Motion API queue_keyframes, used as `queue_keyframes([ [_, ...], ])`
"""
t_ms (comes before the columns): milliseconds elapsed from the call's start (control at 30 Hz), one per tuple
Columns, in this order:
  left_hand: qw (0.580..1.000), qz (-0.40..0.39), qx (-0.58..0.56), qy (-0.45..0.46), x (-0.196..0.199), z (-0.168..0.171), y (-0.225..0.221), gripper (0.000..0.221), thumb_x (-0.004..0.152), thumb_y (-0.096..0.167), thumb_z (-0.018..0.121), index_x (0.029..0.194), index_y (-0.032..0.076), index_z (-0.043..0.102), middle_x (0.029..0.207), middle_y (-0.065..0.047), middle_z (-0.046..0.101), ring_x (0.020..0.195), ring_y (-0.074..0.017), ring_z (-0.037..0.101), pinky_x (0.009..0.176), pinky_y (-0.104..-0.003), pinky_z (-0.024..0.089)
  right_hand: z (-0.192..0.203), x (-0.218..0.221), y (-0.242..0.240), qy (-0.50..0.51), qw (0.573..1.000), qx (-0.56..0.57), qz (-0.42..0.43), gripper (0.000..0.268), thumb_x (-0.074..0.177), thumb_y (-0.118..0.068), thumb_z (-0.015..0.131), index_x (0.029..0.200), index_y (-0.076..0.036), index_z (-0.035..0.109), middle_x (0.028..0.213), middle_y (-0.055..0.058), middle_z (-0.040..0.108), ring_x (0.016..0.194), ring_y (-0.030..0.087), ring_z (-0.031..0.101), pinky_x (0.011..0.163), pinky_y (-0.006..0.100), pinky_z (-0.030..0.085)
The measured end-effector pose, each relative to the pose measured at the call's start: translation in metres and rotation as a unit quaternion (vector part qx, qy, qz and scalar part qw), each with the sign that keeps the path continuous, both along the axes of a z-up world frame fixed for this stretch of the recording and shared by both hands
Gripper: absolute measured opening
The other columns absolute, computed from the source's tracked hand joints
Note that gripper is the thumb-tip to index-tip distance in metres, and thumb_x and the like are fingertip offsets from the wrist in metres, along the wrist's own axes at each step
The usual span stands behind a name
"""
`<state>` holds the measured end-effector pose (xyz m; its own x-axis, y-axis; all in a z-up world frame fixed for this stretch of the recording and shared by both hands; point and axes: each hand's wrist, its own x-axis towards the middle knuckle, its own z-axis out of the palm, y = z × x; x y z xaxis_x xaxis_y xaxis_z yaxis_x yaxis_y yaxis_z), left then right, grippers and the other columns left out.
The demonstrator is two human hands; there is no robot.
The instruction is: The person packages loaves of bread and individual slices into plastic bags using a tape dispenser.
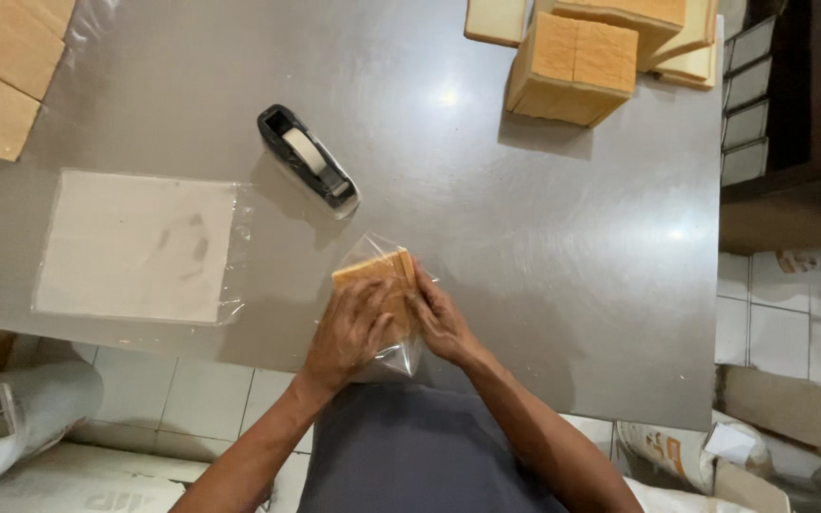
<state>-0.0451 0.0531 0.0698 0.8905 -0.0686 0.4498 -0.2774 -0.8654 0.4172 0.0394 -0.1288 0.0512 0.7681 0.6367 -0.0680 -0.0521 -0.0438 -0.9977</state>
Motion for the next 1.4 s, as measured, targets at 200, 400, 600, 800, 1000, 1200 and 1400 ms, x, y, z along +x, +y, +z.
queue_keyframes([
  [200,0.990,0.086,0.096,0.056,-0.002,0.010,-0.003,0.083,0.097,0.053,0.060,0.153,-0.006,0.043,0.160,-0.033,0.039,0.149,-0.0493,0.036,0.125,-0.059,0.024,-0.014,0.022,0.005,0.000,0.994,-0.019,0.108,0.057,0.110,-0.014,0.043,0.165,-0.008,0.029,0.168,0.019,0.032,0.154,0.034,0.020,0.125,0.055,0.021],
  [400,0.984,0.114,0.098,0.099,0.004,0.023,-0.017,0.092,0.086,0.067,0.063,0.156,0.010,0.046,0.166,-0.026,0.032,0.149,-0.0491,0.035,0.124,-0.065,0.019,0.028,0.021,0.013,0.015,0.990,-0.056,0.128,0.057,0.114,-0.025,0.034,0.166,-0.004,0.021,0.166,0.030,0.029,0.154,0.044,0.022,0.125,0.060,0.020],
  [600,0.973,0.141,0.122,0.135,0.013,0.014,-0.024,0.103,0.069,0.067,0.073,0.155,0.016,0.050,0.168,-0.020,0.033,0.148,-0.0419,0.040,0.124,-0.062,0.022,0.018,0.037,0.017,0.007,0.991,-0.093,0.095,0.052,0.111,-0.028,0.046,0.159,-0.009,0.045,0.152,0.021,0.055,0.145,0.038,0.043,0.119,0.052,0.038],
  [800,0.969,0.142,0.107,0.172,0.009,0.014,-0.026,0.113,0.068,0.079,0.067,0.161,0.021,0.039,0.169,-0.020,0.028,0.146,-0.0425,0.039,0.123,-0.066,0.018,0.013,0.038,0.021,-0.038,0.986,-0.134,0.093,0.052,0.110,-0.029,0.048,0.150,0.003,0.053,0.145,0.030,0.059,0.139,0.045,0.049,0.113,0.057,0.043],
  [1000,0.963,0.153,0.088,0.205,0.009,0.019,-0.029,0.120,0.073,0.095,0.055,0.164,0.019,0.031,0.168,-0.020,0.026,0.147,-0.0419,0.036,0.124,-0.066,0.013,0.020,0.084,0.025,-0.026,0.981,-0.143,0.127,0.038,0.104,-0.020,0.059,0.137,-0.005,0.070,0.135,0.023,0.070,0.133,0.044,0.057,0.104,0.057,0.052],
  [1200,0.953,0.139,0.065,0.260,0.015,0.039,-0.032,0.118,0.077,0.093,0.053,0.163,0.014,0.033,0.167,-0.025,0.024,0.147,-0.0460,0.032,0.121,-0.070,0.008,0.006,0.160,0.089,-0.063,0.992,-0.106,0.027,0.039,0.106,-0.034,0.064,0.135,-0.008,0.067,0.137,0.023,0.066,0.129,0.046,0.060,0.093,0.055,0.060],
  [1400,0.957,0.157,0.142,0.197,0.010,0.022,-0.034,0.148,0.054,0.091,0.081,0.167,0.014,0.022,0.165,-0.024,0.024,0.145,-0.0452,0.030,0.118,-0.072,0.015,0.014,0.180,0.148,0.112,0.975,-0.173,0.076,0.042,0.091,-0.037,0.080,0.115,-0.003,0.074,0.141,0.024,0.061,0.132,0.045,0.058,0.090,0.053,0.063],
])
